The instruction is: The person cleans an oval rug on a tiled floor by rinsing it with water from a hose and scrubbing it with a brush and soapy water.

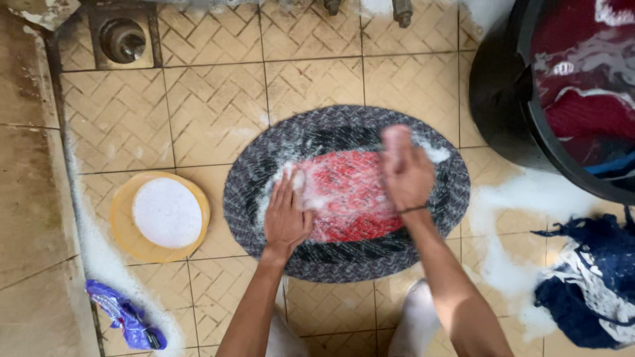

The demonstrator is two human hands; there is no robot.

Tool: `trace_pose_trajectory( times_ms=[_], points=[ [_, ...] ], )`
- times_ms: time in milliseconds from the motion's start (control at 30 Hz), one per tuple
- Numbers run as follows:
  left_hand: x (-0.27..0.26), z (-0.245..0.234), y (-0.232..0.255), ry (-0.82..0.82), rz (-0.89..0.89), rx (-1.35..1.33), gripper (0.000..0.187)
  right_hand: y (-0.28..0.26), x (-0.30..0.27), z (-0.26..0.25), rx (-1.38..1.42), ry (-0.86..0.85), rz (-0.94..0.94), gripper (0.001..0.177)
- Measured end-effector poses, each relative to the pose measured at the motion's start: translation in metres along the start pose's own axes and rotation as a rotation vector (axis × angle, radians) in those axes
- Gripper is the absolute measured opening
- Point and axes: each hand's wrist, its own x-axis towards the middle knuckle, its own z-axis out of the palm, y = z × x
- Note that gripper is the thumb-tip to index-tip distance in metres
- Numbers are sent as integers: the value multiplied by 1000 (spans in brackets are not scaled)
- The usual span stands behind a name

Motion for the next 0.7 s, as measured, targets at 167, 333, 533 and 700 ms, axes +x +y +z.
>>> trace_pose_trajectory(
  times_ms=[167, 333, 533, 700],
  points=[
    [4, -4, 2, 90, -66, -112, 65, -80, -47, 34, 131, -109, -439, 54],
    [6, -7, 4, 116, -172, 43, 62, -11, -73, -16, 43, -93, -627, 41],
    [1, 6, -8, 50, -10, 54, 57, 23, -12, -25, -142, -137, 2, 60],
    [0, 0, -7, -71, 29, 68, 51, -60, -64, 18, 3, -38, -336, 47]
  ],
)
